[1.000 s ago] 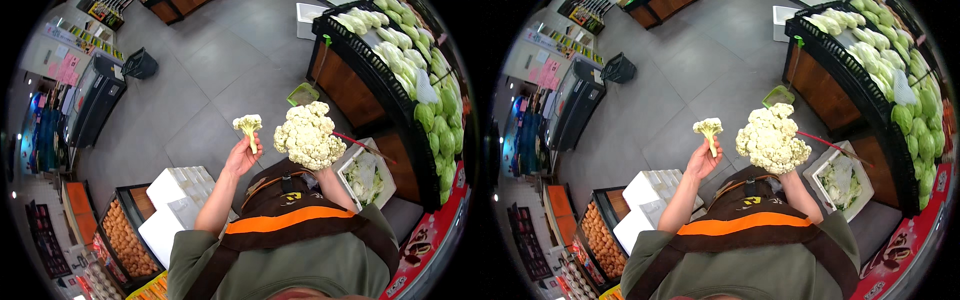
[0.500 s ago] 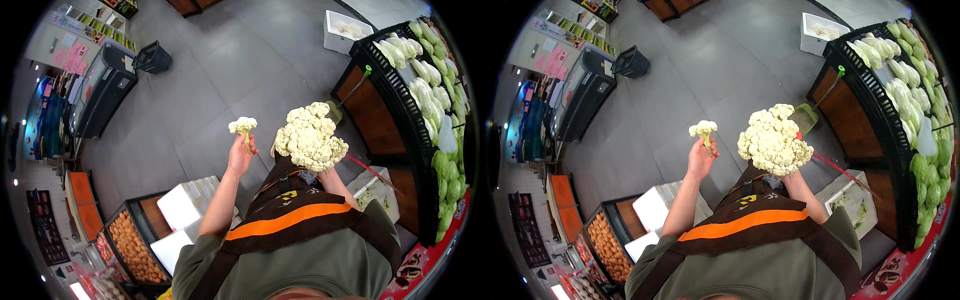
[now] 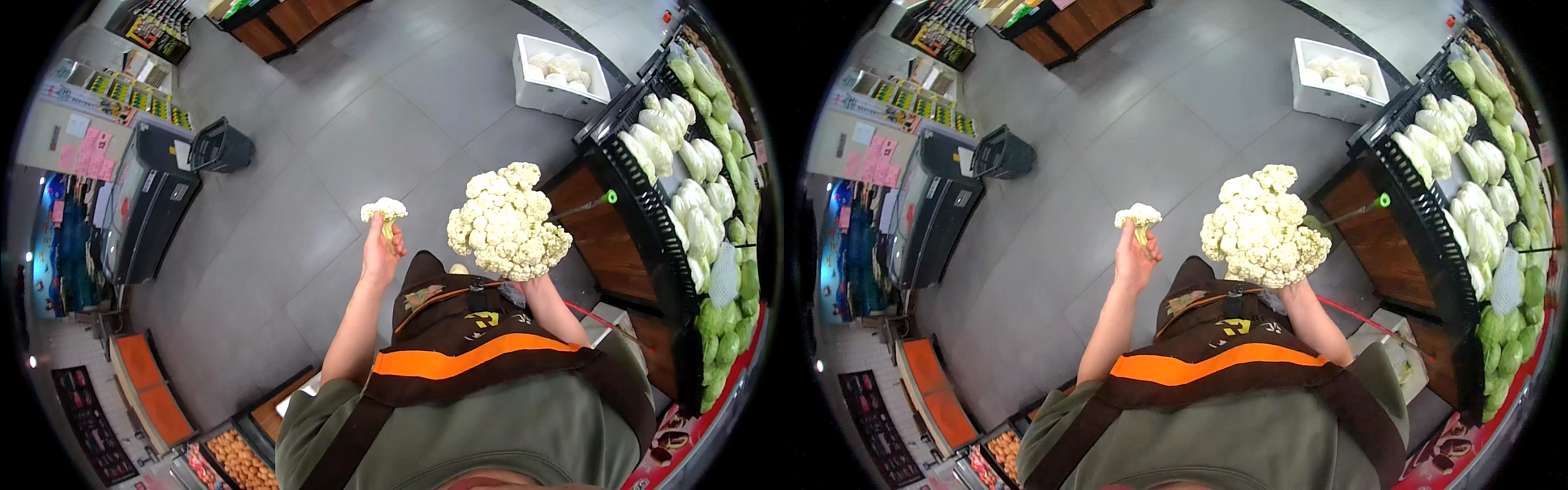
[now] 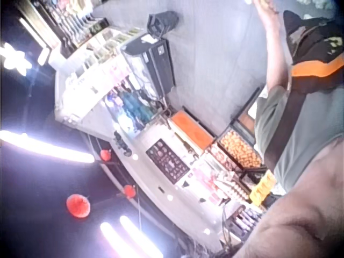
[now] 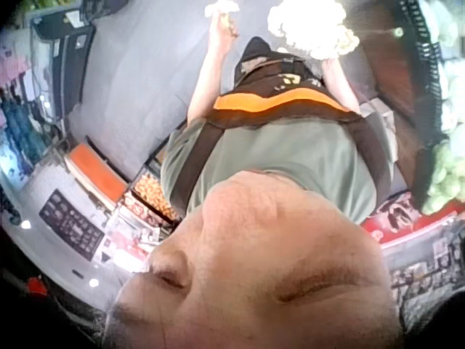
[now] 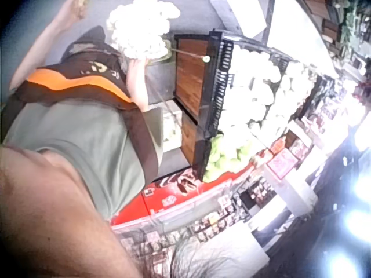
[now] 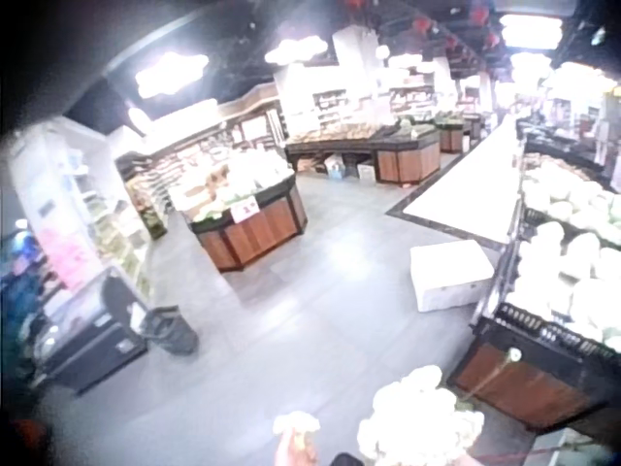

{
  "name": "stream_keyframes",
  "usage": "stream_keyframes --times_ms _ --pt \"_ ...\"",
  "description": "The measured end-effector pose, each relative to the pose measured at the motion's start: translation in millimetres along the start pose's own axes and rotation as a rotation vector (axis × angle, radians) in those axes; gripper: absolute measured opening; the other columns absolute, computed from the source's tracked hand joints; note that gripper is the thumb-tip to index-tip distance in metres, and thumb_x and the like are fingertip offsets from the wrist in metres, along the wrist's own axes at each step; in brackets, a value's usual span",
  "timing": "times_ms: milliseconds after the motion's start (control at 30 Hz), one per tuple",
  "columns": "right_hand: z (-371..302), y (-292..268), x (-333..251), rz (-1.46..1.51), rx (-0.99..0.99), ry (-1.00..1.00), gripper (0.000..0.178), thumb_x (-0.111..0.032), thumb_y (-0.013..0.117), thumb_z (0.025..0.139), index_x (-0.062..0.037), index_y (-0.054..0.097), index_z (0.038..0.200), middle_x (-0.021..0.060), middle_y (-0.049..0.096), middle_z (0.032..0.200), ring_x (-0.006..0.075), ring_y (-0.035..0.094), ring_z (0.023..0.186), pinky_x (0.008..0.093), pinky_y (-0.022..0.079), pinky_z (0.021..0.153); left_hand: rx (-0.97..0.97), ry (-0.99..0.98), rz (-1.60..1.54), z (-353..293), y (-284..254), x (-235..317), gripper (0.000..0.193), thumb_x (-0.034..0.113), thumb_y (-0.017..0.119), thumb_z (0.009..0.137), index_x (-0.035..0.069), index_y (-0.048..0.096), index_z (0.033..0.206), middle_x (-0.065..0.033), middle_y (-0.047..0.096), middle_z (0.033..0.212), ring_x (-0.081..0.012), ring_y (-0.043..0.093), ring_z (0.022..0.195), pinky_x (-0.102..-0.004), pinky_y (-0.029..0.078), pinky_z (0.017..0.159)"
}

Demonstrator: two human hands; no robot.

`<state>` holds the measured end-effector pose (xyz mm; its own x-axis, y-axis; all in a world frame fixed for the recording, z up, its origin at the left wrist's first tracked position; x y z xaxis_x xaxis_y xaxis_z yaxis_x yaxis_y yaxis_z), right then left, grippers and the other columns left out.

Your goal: The person trims cauliflower by cutting off the stalks with a knife and placing the heads into mesh bags.

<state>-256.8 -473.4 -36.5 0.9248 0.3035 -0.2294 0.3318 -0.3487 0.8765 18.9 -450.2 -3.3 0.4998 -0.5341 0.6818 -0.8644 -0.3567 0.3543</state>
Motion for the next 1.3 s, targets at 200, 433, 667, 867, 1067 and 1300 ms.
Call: stream_keyframes --times_ms 200,433,667,867,1067,1300 --pt "105 20 -38 0.011 0.020 -0.110 0.064 -0.055 0.037 0.094 -0.0105 0.040 0.140 0.0133 0.046 0.140 0.0298 0.047 0.126 0.0430 0.043 0.101 -0.024 -0.028 0.089 133 36 43 0.049 0.059 0.046 0.092 0.011 0.052 0.088 0.0040 0.042 0.066 -0.0083 0.040 0.061 -0.0262 0.036 0.061" --pt "226 60 -80 0.071 0.059 -0.329 0.064 -0.054 0.037 0.094 -0.0104 0.040 0.140 0.0134 0.046 0.139 0.0298 0.047 0.125 0.0430 0.044 0.101 -0.108 0.073 0.296 290 102 136 0.045 0.051 0.045 0.096 0.007 0.051 0.088 0.0048 0.040 0.063 -0.0056 0.034 0.052 -0.0218 0.031 0.048" --pt "320 81 -123 0.163 0.138 -0.498 0.063 -0.054 0.038 0.094 -0.0104 0.041 0.140 0.0136 0.047 0.139 0.0298 0.048 0.125 0.0429 0.044 0.100 -0.343 0.082 0.534 421 220 232 0.043 0.046 0.043 0.098 0.007 0.050 0.083 0.0074 0.035 0.060 -0.0021 0.027 0.049 -0.0209 0.021 0.043" --pt "421 95 -179 0.249 0.171 -0.636 0.063 -0.054 0.038 0.094 -0.0103 0.041 0.140 0.0137 0.047 0.138 0.0297 0.048 0.125 0.0429 0.044 0.100 -0.594 0.019 0.569 531 324 278 0.041 0.043 0.042 0.100 0.004 0.052 0.092 0.0047 0.039 0.064 -0.0036 0.032 0.051 -0.0210 0.026 0.045" --pt "561 114 -278 0.306 0.138 -0.730 0.063 -0.054 0.038 0.094 -0.0103 0.042 0.140 0.0138 0.048 0.138 0.0297 0.048 0.124 0.0429 0.045 0.100 -0.785 -0.096 0.568 653 445 320 0.037 0.036 0.036 0.099 0.002 0.051 0.098 0.0016 0.041 0.066 -0.0074 0.033 0.053 -0.0226 0.027 0.046" --pt "765 203 -441 0.276 -0.052 -0.741 0.063 -0.054 0.038 0.094 -0.0102 0.042 0.139 0.0140 0.048 0.138 0.0297 0.049 0.124 0.0428 0.045 0.099 -0.726 -0.132 0.506 795 537 409 0.031 0.032 0.038 0.095 0.004 0.051 0.098 0.0012 0.040 0.065 -0.0080 0.033 0.053 -0.0225 0.025 0.046"
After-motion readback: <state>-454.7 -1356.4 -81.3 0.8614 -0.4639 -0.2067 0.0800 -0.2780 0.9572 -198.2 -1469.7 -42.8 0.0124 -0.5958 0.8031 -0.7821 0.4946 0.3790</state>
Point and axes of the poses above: each hand's wrist, its own z-axis towards the middle knuckle, its own y-axis out of the palm, x = y × z, the point moved 2 cm from there along z, towards the middle knuckle
